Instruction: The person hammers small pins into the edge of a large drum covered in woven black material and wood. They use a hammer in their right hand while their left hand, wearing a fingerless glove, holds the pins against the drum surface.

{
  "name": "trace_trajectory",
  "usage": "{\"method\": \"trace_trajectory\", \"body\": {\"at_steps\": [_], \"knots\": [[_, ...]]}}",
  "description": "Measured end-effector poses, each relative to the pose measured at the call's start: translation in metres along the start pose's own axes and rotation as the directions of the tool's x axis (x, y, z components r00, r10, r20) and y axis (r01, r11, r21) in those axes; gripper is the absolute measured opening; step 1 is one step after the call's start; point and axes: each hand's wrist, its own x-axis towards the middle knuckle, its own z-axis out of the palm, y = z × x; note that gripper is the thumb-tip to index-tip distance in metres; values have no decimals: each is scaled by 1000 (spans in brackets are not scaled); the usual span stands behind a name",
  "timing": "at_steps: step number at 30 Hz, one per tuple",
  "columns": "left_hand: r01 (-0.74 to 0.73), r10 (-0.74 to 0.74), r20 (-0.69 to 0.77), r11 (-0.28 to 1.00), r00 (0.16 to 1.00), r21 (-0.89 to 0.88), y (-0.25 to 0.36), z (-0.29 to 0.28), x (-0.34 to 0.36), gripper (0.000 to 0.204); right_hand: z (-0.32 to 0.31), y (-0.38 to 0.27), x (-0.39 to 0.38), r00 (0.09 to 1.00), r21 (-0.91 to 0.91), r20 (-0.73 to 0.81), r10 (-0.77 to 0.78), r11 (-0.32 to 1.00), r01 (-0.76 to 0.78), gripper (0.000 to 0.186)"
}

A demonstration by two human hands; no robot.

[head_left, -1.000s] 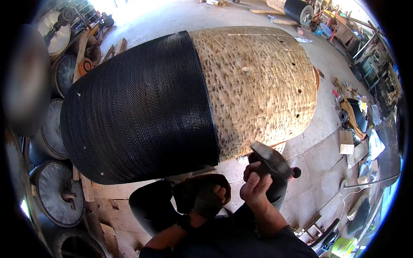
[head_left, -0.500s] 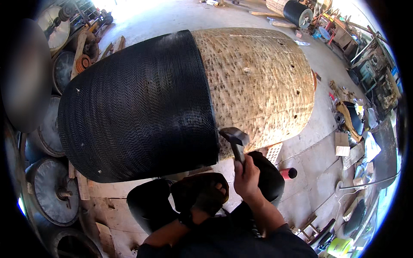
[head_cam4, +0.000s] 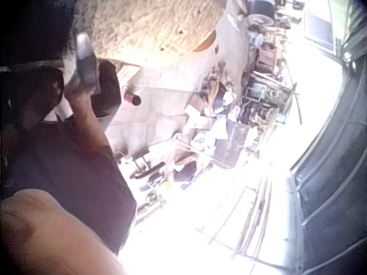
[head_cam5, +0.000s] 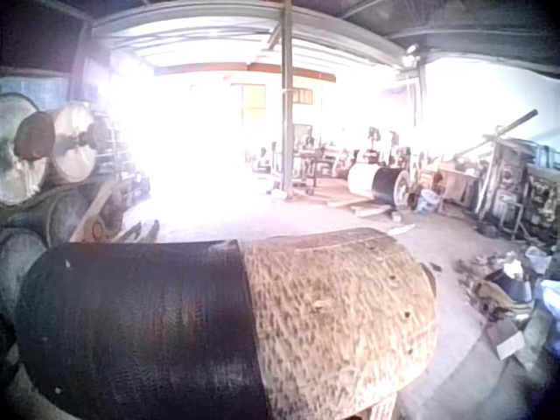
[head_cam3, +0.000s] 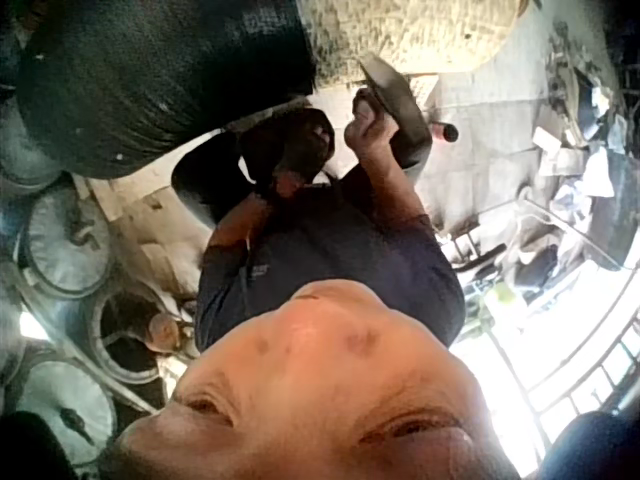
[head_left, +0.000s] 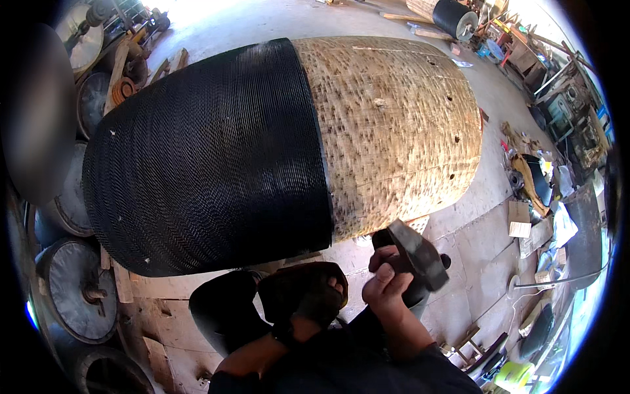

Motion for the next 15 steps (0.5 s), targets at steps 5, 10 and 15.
{"method": "trace_trajectory", "body": {"at_steps": [5, 10, 15], "knots": [[61, -62, 1, 990, 998, -129, -3, -13, 7, 23, 4, -9, -1, 897, -159, 174, 407, 910, -383, 11], [59, -74, -106, 989, 992, -137, 1, 1, -3, 24, -2, -1, 6, 999, -108, -2, -53, 993, 52, 12], [158, -231, -226, 941, 946, -299, -6, -60, -1, 25, 11, -4, 7, 912, -232, 208, 354, 923, -305, 9]]}}
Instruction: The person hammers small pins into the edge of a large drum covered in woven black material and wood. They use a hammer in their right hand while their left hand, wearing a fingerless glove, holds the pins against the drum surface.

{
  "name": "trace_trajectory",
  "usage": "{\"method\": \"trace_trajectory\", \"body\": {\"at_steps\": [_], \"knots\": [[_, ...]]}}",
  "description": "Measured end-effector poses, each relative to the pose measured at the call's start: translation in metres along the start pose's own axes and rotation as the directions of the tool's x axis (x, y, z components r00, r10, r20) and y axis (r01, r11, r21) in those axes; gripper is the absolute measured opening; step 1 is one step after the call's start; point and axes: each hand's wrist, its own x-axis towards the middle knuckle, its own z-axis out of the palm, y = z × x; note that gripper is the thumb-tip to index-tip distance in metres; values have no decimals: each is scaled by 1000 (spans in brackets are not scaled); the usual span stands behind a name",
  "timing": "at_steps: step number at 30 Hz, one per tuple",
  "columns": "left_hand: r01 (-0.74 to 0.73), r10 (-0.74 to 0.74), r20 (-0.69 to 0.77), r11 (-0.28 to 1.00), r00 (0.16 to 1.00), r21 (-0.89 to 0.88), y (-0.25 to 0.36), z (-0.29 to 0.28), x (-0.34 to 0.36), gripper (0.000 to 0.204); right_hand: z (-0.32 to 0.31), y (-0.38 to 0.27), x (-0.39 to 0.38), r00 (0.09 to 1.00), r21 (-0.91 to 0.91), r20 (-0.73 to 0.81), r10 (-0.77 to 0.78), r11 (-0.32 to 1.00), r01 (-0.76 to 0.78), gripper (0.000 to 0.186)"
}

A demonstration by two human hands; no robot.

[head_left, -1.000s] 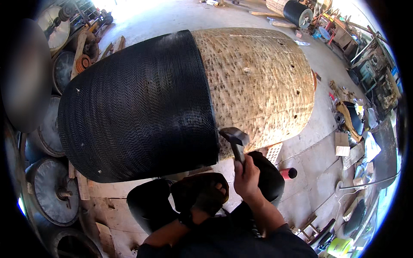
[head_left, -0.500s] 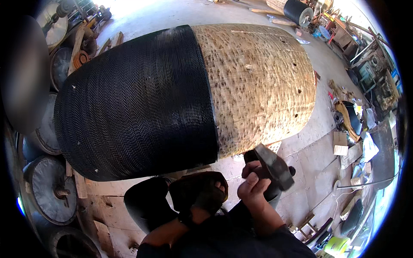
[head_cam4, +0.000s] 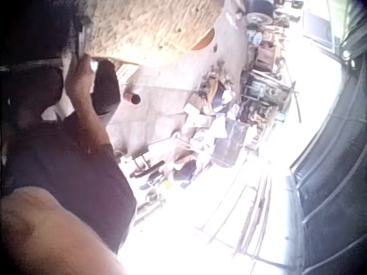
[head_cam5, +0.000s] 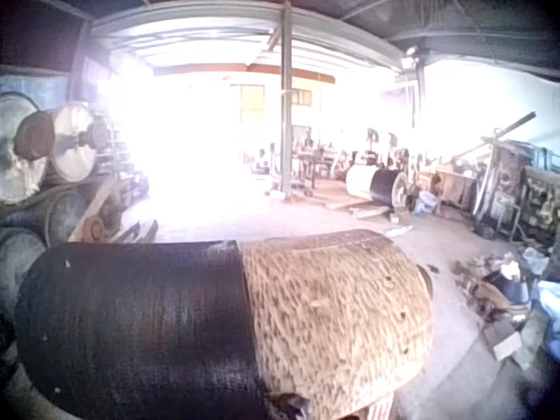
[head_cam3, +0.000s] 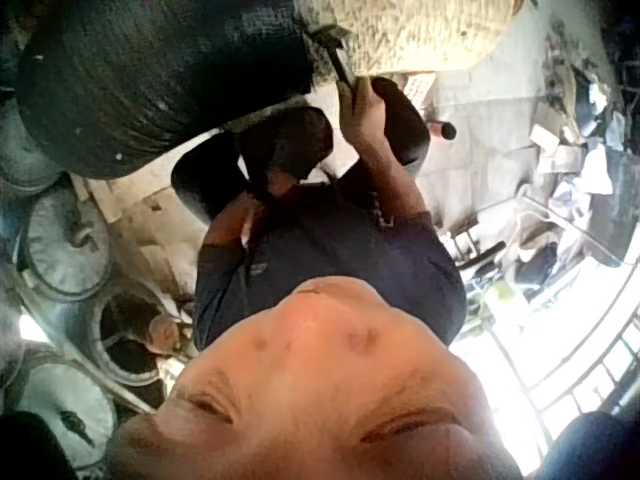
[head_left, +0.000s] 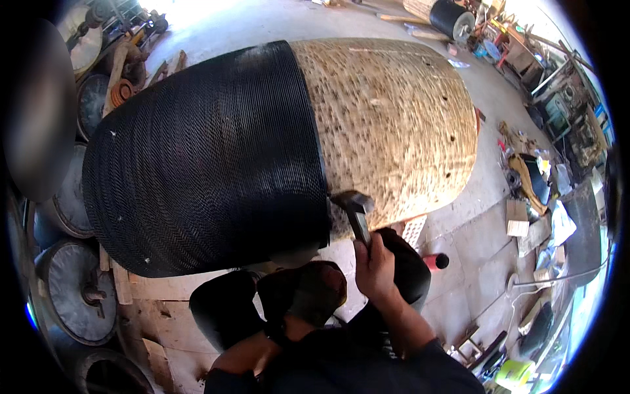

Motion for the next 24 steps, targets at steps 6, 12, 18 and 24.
{"method": "trace_trajectory", "body": {"at_steps": [6, 12, 18, 24], "knots": [[-90, 122, -500, 992, 858, 88, -20, -78, 64, 35, -12, 9, -14, 977, 138, -173, -122, 980, 146, 18], [-13, 328, -726, 915, 605, 403, -86, -119, 124, 33, -13, -9, -9, 996, 59, -65, -63, 996, 67, 15], [50, 328, -689, 883, 646, 467, -86, -120, 126, 37, -7, -1, 6, 998, -78, -7, -61, 995, 61, 20], [24, 324, -694, 897, 644, 441, -90, -119, 128, 36, -14, -5, -6, 982, 129, -133, -135, 980, 152, 10]]}}
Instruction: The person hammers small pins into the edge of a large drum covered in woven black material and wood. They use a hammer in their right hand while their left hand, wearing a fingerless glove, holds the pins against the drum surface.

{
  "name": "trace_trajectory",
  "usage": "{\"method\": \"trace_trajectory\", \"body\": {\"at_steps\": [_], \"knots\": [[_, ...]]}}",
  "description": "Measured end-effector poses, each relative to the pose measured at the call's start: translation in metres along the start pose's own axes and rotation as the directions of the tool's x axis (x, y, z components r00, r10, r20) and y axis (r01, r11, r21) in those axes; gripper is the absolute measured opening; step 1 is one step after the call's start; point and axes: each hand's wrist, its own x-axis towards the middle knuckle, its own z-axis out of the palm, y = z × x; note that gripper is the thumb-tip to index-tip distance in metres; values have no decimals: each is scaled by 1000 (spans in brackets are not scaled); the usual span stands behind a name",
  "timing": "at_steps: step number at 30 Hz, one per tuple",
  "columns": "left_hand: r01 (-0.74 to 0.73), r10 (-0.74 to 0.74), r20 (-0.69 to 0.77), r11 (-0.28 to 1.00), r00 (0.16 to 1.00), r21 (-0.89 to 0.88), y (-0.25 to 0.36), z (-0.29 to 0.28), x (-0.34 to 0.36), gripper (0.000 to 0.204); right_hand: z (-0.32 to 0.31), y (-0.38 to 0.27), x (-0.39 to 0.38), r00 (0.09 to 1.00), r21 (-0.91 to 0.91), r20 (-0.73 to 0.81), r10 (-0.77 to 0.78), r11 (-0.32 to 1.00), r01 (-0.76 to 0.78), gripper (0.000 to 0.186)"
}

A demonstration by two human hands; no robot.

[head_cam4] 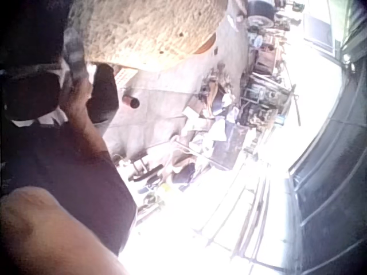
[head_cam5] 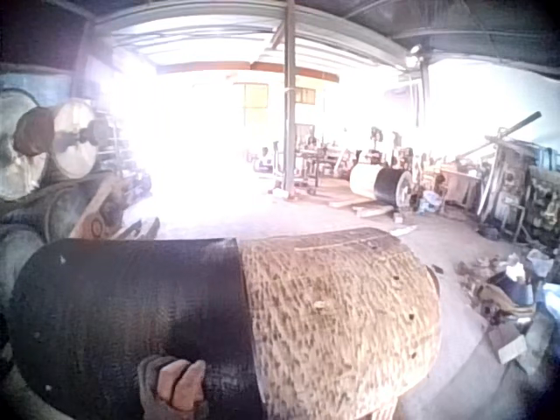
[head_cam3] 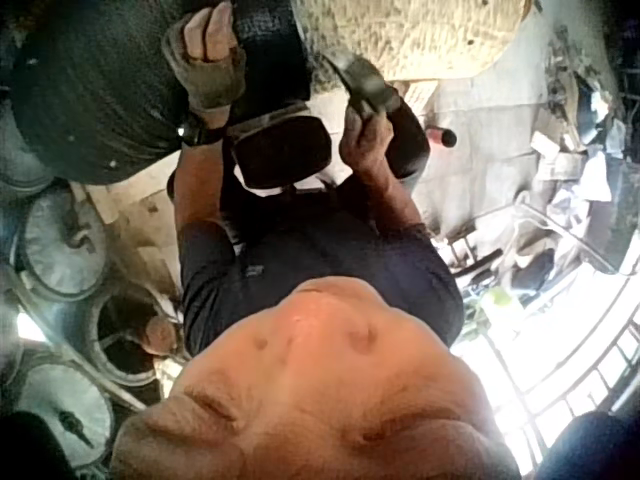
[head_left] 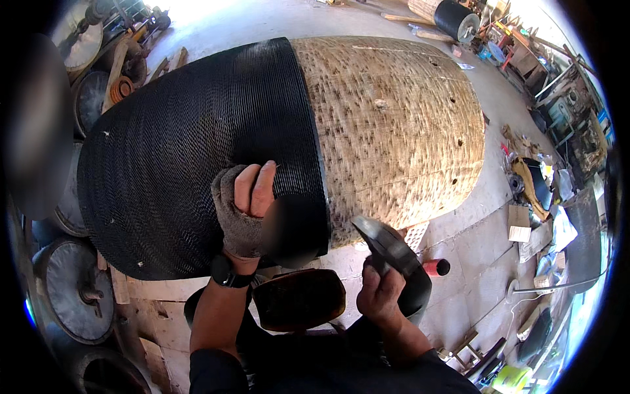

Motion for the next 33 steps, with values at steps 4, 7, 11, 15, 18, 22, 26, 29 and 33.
{"method": "trace_trajectory", "body": {"at_steps": [4, 7, 11, 15, 18, 22, 26, 29, 33], "knots": [[32, -32, 1, 999, 999, 16, 0, 0, -1, 32, 14, 17, 8, 956, -193, 160, 244, 958, -212, 9], [-26, 29, -36, 996, 999, 90, -1, 1, 10, 27, -5, 6, 6, 991, -23, 112, 78, 997, -76, 22], [9, -8, -15, 993, 1000, 114, -4, 9, -7, 26, -11, 3, -16, 998, 97, 36, 41, 994, -44, 27], [7, -4, -12, 978, 1000, 208, -9, 7, -1, 28, 5, 32, -15, 989, -91, 92, 119, 990, -110, 18], [10, -4, -25, 970, 1000, 241, -4, 3, 5, 33, 1, 40, -44, 965, -78, 124, 233, 971, -224, 16], [-7, 5, 7, 965, 1000, 263, 7, -6, 4, 34, -9, 41, -58, 951, -70, 128, 282, 959, -275, 19], [41, -40, 25, 997, 999, -69, 65, -20, -21, 32, -17, 43, -66, 932, -12, 156, 328, 944, -330, 20], [101, -86, 70, 959, 994, -265, 98, -13, -53, 34, -16, 46, -67, 921, 29, 172, 349, 933, -358, 22], [256, -169, 243, 885, 955, -388, 104, -8, -72, 44, -16, 47, -65, 924, 44, 176, 340, 935, -352, 23]]}}
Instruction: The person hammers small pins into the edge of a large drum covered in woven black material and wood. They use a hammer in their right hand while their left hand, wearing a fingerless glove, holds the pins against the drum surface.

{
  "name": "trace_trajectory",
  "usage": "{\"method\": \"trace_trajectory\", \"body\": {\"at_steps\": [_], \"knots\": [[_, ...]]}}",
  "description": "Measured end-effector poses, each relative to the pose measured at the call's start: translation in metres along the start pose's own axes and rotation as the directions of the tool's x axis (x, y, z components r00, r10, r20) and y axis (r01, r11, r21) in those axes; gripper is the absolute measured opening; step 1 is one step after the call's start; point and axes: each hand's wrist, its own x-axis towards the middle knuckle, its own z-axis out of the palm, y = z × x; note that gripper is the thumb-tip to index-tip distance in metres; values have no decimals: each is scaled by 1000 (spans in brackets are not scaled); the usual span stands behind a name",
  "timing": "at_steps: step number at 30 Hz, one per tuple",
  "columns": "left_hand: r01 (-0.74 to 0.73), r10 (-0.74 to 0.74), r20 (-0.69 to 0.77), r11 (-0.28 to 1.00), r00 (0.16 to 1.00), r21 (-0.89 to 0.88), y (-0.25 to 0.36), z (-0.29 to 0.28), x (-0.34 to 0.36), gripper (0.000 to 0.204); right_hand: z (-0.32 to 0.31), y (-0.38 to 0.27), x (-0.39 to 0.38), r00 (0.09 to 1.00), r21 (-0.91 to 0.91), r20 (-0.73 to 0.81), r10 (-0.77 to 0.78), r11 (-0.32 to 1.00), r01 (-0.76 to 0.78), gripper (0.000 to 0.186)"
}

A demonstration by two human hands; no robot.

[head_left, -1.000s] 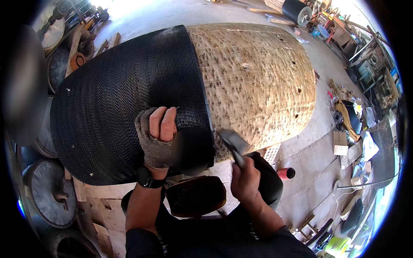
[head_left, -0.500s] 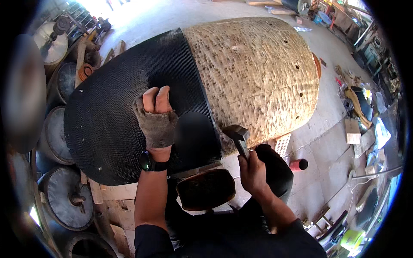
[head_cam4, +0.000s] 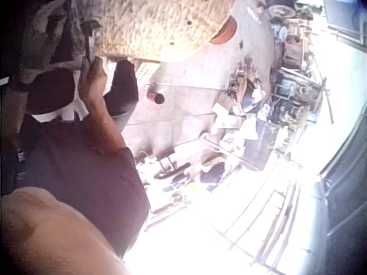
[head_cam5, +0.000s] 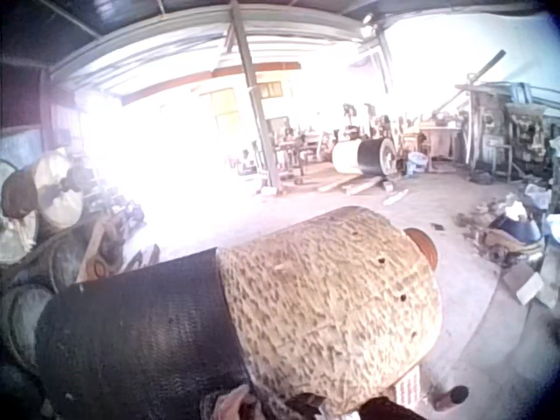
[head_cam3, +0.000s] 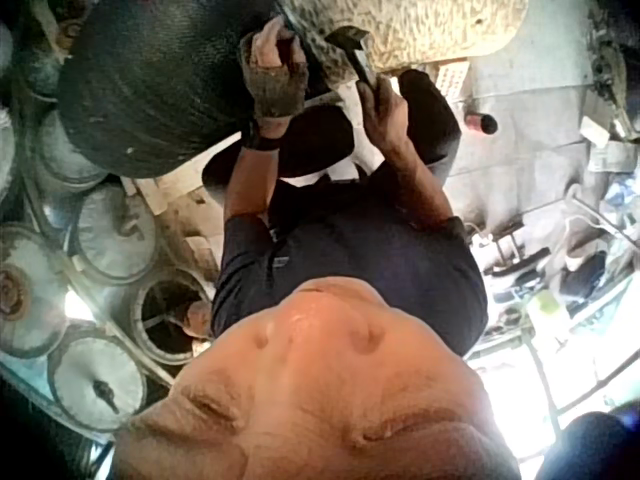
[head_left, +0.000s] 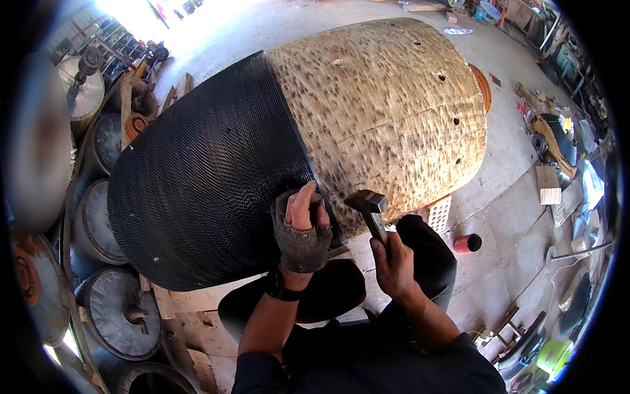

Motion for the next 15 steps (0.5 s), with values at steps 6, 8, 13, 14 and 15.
{"method": "trace_trajectory", "body": {"at_steps": [6, 8, 13, 14, 15], "knots": [[30, -37, 111, 997, 993, 67, 0, -2, 7, 49, 5, 3, 4, 1000, 56, -14, 11, 998, -10, 22], [67, -72, 103, 997, 992, 49, 3, -5, 11, 51, 9, 0, 5, 998, 94, -52, -24, 995, 29, 23], [139, -142, 112, 990, 983, 36, 8, -6, 15, 57, 6, -8, 8, 998, 55, -25, -60, 997, 61, 23], [149, -153, 114, 988, 982, 39, 11, -5, 16, 57, 6, -10, 8, 998, 60, -19, -63, 996, 64, 23], [161, -164, 116, 986, 979, 41, 13, -3, 17, 57, 6, -11, 9, 998, 53, -16, -66, 996, 67, 22]]}}
